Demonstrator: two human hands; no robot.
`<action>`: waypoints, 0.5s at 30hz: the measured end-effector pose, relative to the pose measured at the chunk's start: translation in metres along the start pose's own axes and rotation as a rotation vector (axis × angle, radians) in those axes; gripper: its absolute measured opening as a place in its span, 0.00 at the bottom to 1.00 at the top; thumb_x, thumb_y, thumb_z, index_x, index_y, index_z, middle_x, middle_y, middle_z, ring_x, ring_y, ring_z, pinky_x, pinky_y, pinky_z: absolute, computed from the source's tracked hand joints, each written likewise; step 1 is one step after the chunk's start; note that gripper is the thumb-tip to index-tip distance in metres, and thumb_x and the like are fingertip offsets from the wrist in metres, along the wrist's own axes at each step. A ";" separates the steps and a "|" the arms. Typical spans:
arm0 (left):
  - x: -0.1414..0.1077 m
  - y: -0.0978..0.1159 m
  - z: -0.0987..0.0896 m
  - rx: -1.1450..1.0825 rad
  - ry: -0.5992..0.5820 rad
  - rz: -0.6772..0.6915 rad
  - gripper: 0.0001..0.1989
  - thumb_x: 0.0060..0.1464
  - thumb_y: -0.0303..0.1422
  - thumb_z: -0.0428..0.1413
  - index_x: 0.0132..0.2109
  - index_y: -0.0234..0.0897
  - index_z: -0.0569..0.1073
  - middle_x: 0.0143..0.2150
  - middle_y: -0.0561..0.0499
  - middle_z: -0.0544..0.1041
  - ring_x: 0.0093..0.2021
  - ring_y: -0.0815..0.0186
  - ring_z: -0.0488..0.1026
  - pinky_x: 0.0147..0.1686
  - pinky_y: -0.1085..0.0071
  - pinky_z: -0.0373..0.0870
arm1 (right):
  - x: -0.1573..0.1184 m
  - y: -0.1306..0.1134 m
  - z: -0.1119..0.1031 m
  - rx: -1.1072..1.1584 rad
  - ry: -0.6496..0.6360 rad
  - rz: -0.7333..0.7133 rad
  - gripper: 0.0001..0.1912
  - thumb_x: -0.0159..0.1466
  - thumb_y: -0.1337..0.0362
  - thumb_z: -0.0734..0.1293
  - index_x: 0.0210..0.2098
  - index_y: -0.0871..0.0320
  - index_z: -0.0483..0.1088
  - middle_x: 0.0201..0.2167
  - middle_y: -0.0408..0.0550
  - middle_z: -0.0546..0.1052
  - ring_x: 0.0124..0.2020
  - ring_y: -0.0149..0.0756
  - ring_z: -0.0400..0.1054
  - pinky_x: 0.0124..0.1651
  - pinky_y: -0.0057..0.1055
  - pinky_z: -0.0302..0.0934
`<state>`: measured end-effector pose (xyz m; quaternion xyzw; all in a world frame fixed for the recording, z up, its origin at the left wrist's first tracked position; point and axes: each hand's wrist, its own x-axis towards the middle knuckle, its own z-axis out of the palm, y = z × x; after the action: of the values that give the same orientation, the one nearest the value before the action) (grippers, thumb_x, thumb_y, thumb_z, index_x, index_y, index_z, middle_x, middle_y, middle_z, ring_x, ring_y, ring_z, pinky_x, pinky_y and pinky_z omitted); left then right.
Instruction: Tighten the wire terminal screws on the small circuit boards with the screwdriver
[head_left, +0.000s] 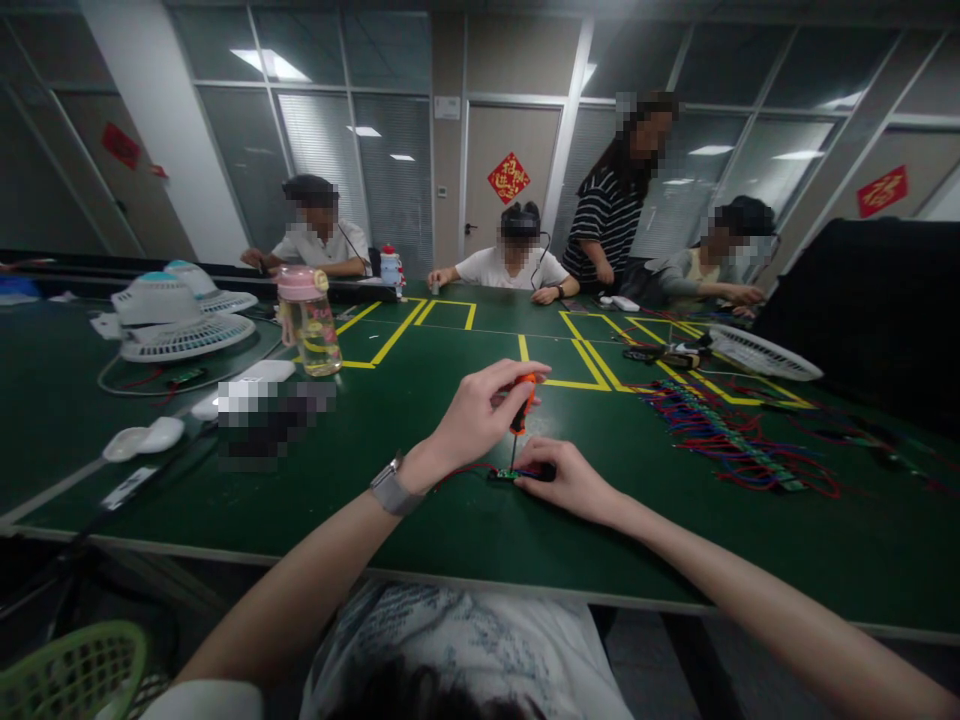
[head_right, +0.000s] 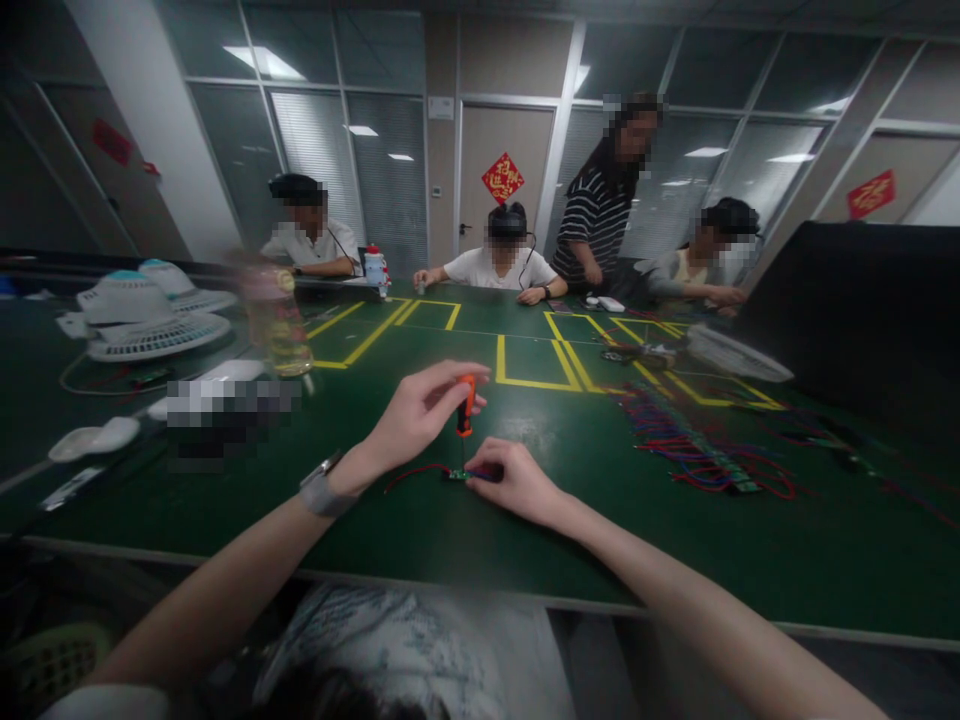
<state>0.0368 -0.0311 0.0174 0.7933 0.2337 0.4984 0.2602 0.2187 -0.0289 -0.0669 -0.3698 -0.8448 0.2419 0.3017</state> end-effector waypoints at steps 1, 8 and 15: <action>0.003 0.000 -0.001 -0.002 -0.009 -0.027 0.13 0.61 0.34 0.49 0.49 0.37 0.73 0.43 0.47 0.73 0.36 0.69 0.74 0.36 0.73 0.74 | 0.000 0.000 0.000 0.000 0.010 -0.003 0.05 0.56 0.68 0.69 0.32 0.58 0.76 0.30 0.47 0.74 0.30 0.33 0.67 0.34 0.30 0.62; 0.023 -0.002 -0.005 0.165 -0.039 -0.001 0.12 0.59 0.38 0.52 0.40 0.36 0.77 0.40 0.48 0.71 0.39 0.67 0.71 0.38 0.73 0.72 | 0.001 -0.003 0.004 0.010 0.037 0.012 0.05 0.55 0.70 0.68 0.31 0.60 0.76 0.30 0.47 0.74 0.30 0.33 0.67 0.34 0.29 0.61; 0.024 -0.011 -0.011 -0.279 -0.059 -0.176 0.14 0.56 0.36 0.55 0.45 0.31 0.75 0.39 0.45 0.78 0.36 0.64 0.77 0.39 0.67 0.74 | 0.007 -0.005 0.008 -0.005 0.045 0.010 0.05 0.54 0.72 0.68 0.31 0.62 0.76 0.29 0.47 0.73 0.29 0.31 0.66 0.33 0.27 0.60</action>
<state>0.0352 -0.0052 0.0302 0.7402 0.2230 0.4777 0.4174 0.2071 -0.0285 -0.0668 -0.3802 -0.8366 0.2328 0.3184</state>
